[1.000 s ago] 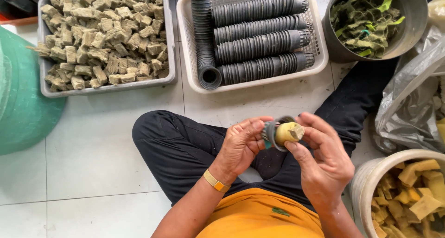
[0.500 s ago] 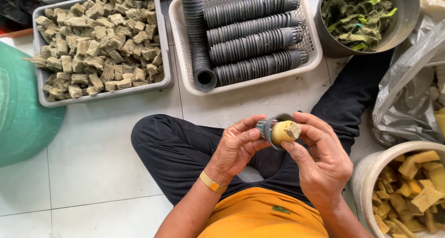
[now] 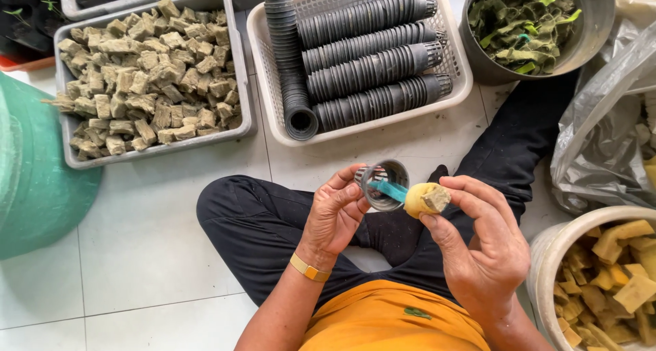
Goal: The person sits on the floor and wraps yellow foam cubes with green strips, then presses the wrapped cubes into black net pots and places the assembled pots into trays. They pick foam pieces from a bowl and net pots from a basket one at a time throughout the episode.
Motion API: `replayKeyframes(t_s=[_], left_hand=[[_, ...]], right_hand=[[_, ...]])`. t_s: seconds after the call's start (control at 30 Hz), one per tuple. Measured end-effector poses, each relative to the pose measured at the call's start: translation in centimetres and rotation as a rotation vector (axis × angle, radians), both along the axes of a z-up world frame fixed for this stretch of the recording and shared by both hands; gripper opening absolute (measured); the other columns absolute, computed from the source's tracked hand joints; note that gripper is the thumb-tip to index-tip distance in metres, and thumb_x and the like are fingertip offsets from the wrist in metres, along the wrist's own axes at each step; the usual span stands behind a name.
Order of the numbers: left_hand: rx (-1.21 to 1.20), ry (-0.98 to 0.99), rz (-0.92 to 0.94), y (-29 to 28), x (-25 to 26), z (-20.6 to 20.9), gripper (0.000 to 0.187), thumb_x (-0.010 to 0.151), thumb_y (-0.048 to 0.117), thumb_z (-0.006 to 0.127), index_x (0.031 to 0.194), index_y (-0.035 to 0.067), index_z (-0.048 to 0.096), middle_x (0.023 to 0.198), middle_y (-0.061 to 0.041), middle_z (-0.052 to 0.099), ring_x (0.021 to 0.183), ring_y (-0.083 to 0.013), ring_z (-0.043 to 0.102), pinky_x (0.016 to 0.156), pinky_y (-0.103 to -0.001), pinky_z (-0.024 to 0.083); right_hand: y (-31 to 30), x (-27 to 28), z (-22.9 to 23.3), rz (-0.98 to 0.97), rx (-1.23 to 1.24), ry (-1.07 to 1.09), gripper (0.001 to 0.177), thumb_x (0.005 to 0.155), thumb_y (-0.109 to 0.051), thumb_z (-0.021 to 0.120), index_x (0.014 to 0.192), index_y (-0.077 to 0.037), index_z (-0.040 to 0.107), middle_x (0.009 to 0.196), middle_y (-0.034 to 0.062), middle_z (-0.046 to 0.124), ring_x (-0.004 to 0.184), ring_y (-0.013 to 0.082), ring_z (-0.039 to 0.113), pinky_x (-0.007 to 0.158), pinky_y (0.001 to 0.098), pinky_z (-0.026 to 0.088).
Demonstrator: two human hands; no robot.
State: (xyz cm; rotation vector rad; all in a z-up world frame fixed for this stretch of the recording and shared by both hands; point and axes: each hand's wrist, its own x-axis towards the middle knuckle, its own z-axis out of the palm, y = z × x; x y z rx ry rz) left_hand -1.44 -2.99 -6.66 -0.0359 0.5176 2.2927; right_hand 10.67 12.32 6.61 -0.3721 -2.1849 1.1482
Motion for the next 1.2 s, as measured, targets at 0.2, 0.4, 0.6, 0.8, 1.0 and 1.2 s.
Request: replayKeyframes(t_s=[0.2,0.4,0.6,0.8,1.0,1.2], left_hand=[[-0.087,0.112,-0.045,0.3,0.1,2.1,0.036,0.095,0.002,0.071,0.130,-0.004,0.063,0.130,-0.020,0.068,0.117,-0.0242,0.069,0.105,-0.040,0.057],[-0.135,0.121,-0.033,0.9,0.8,1.8,0.036,0.096,0.002,0.073,0.130,-0.005,0.064,0.126,-0.018,0.069,0.113,-0.0239,0.070,0.103,-0.040,0.058],[-0.225,0.170,0.018,2.3,2.0,2.1,0.034,0.093,-0.002,0.073,0.126,-0.006,0.067,0.117,-0.016,0.073,0.101,-0.0214,0.073,0.096,-0.036,0.061],[-0.404,0.303,0.039,2.7,3.4,3.5,0.033,0.093,-0.001,0.076,0.125,-0.007,0.070,0.111,-0.017,0.074,0.100,-0.0168,0.071,0.093,-0.029,0.059],[-0.294,0.418,0.046,2.0,3.6,4.7,0.022,0.095,-0.003,0.073,0.116,-0.006,0.070,0.126,-0.011,0.070,0.109,-0.0150,0.070,0.101,-0.028,0.059],[-0.596,0.656,0.098,1.2,3.2,6.4,0.009,0.097,-0.008,0.068,0.105,-0.007,0.071,0.121,-0.011,0.068,0.097,-0.0157,0.071,0.089,-0.029,0.063]], right_hand=[[0.1,-0.9,0.7,0.036,0.080,-0.073,0.028,0.083,0.002,0.080,0.108,0.007,0.070,0.119,0.0152,0.071,0.105,0.0220,0.071,0.092,0.0314,0.056],[-1.1,-0.6,-1.0,-0.083,-0.091,-0.044,0.029,0.084,0.004,0.080,0.111,0.009,0.070,0.122,0.0158,0.070,0.079,0.0134,0.061,0.063,0.0213,0.046],[-0.5,0.3,-6.0,-0.054,-0.429,0.151,0.027,0.095,0.011,0.071,0.121,0.012,0.066,0.136,0.0168,0.061,0.113,0.0178,0.065,0.104,0.0296,0.056],[2.0,0.1,-6.9,0.107,-1.054,0.276,0.032,0.098,0.004,0.062,0.129,0.014,0.062,0.139,0.0229,0.062,0.127,0.0291,0.064,0.114,0.0433,0.050],[3.7,0.7,-8.2,0.193,-1.190,0.237,0.030,0.103,0.001,0.059,0.129,0.016,0.061,0.132,0.0278,0.065,0.117,0.0338,0.067,0.104,0.0473,0.053],[5.1,1.6,-8.8,0.243,-1.195,0.199,0.030,0.102,0.000,0.065,0.126,0.017,0.060,0.131,0.0291,0.065,0.121,0.0344,0.067,0.108,0.0451,0.052]])
